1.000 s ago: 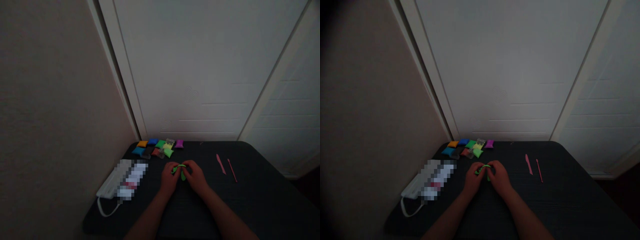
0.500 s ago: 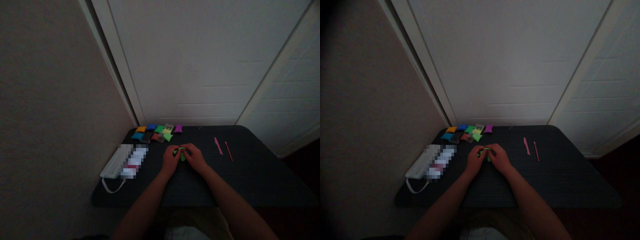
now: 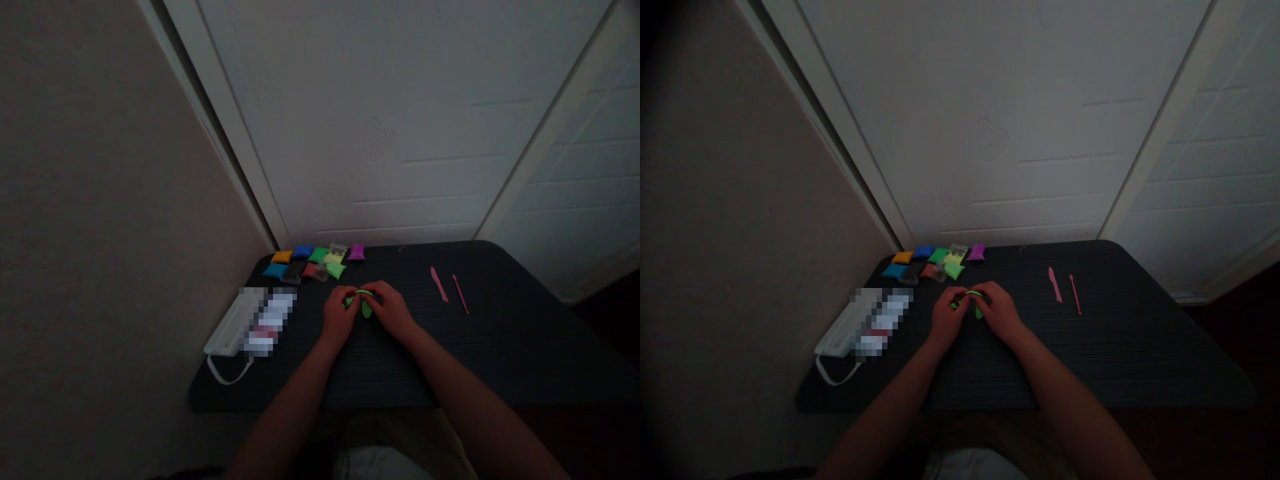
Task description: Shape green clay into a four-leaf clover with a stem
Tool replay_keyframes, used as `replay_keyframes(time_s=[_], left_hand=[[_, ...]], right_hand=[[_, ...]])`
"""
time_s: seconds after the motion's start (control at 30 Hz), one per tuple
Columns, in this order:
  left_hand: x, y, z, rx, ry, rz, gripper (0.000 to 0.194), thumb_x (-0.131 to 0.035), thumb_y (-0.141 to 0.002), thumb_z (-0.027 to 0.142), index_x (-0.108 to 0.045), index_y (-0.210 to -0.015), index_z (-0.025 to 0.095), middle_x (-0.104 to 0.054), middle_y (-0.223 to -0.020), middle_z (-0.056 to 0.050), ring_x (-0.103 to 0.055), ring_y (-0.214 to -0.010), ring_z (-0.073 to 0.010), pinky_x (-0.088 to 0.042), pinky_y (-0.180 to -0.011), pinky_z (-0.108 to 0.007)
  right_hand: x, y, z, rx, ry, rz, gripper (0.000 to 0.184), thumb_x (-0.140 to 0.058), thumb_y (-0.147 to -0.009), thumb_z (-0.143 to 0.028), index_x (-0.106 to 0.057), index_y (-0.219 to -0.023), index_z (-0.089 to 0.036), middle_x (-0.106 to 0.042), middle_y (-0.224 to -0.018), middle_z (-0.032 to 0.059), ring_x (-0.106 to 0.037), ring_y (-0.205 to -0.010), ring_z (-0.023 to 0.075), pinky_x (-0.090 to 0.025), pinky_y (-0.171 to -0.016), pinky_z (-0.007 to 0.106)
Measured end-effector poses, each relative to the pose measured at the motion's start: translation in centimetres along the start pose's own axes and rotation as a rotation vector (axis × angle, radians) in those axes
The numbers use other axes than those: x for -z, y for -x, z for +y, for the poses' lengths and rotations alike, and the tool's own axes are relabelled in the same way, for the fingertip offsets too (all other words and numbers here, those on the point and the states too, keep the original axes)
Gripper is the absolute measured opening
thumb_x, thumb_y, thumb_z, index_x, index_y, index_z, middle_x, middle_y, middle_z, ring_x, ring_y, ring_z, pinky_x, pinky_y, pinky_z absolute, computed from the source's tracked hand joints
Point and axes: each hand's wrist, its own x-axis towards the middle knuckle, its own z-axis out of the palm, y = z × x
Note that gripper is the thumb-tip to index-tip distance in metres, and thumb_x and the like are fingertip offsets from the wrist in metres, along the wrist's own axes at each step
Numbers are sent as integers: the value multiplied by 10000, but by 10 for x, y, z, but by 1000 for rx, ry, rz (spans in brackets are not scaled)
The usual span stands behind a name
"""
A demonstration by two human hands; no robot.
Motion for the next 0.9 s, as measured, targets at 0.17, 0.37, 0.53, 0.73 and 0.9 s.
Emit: replay_keyframes(time_s=[0.17,0.37,0.53,0.73,0.9], left_hand=[[1,0,-1,111,220,-36,162,-527,-716,299,-584,-808,178,-567,-792,-19,-513,-740,-137,-391,-665,-245],[-1,-3,-2,330,665,-124,184,-518,-720,319,-573,-753,146,-553,-748,-9,-522,-677,-117,-418,-619,-240],[-1,-4,-1,509,1005,-201,198,-520,-720,308,-555,-814,137,-571,-810,-42,-554,-783,-156,-457,-666,-289],[0,-4,-2,527,1067,-230,163,-539,-717,269,-555,-813,138,-585,-823,-37,-559,-776,-145,-459,-683,-293],[0,-4,-3,507,1087,-246,135,-543,-724,245,-554,-804,137,-585,-795,-23,-559,-763,-132,-456,-680,-277]], right_hand=[[0,0,1,-29,17,-1,116,-514,-760,-245,-575,-851,-203,-582,-817,23,-540,-794,147,-425,-727,286],[1,-1,-3,-5,17,23,95,-536,-750,-247,-592,-811,-200,-571,-819,29,-529,-823,153,-419,-757,294],[0,-1,-3,-29,-5,114,93,-551,-737,-271,-597,-766,-196,-560,-844,44,-527,-842,165,-421,-777,316],[1,-1,-2,-34,-12,109,117,-546,-738,-290,-602,-784,-198,-553,-860,46,-526,-842,164,-429,-765,317],[1,-1,-2,-36,-1,100,138,-555,-731,-295,-601,-821,-201,-552,-861,45,-525,-838,162,-432,-752,307]])
